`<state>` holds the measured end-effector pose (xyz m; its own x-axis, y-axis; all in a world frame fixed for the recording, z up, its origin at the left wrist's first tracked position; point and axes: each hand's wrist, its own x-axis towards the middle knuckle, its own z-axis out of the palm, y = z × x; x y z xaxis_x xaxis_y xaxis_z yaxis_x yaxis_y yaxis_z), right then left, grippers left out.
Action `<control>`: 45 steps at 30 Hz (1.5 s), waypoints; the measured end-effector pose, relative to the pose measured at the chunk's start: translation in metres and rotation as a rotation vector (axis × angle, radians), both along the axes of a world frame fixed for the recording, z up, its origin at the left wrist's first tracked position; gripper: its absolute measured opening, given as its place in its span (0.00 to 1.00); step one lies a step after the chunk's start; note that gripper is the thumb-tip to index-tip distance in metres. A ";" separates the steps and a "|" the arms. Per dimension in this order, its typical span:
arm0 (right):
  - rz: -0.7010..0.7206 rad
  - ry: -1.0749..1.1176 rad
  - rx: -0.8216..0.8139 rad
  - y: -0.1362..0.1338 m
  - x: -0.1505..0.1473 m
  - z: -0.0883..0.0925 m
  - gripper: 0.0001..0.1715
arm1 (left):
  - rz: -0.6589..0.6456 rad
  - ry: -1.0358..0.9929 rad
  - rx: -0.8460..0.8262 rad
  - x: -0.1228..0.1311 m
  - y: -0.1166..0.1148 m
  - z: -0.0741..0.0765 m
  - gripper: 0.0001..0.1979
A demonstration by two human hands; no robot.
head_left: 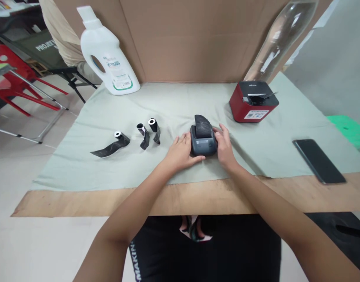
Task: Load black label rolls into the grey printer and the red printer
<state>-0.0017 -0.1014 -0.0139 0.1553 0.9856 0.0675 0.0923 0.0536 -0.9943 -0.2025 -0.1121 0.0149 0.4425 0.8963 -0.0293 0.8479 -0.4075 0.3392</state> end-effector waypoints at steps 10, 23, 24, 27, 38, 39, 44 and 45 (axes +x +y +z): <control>0.015 -0.026 0.024 -0.004 -0.004 0.003 0.49 | 0.018 0.163 -0.002 0.008 -0.004 0.013 0.57; 0.039 -0.054 0.098 -0.003 -0.004 -0.004 0.47 | 0.004 0.158 0.004 0.007 -0.001 0.011 0.55; 0.038 -0.056 0.100 -0.003 -0.003 -0.004 0.47 | 0.004 0.152 0.007 0.007 -0.001 0.011 0.55; 0.037 -0.054 0.095 -0.002 -0.003 -0.004 0.45 | 0.020 0.150 0.020 0.008 -0.003 0.012 0.54; 0.001 0.022 0.087 -0.001 -0.004 -0.003 0.37 | 0.054 0.148 0.014 0.009 -0.007 0.013 0.54; 0.004 0.022 0.083 -0.001 -0.004 -0.003 0.36 | 0.059 0.150 0.013 0.010 -0.007 0.012 0.54; 0.020 0.017 0.077 -0.001 -0.002 -0.004 0.34 | 0.081 0.110 0.013 0.012 -0.009 0.012 0.53; 0.018 0.019 0.076 -0.001 -0.001 -0.004 0.34 | 0.088 0.101 0.007 0.012 -0.009 0.012 0.54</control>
<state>-0.0029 -0.1020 -0.0181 0.1392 0.9804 0.1397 0.0713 0.1308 -0.9888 -0.1903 -0.1212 0.0268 0.3568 0.9320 -0.0631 0.9103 -0.3318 0.2476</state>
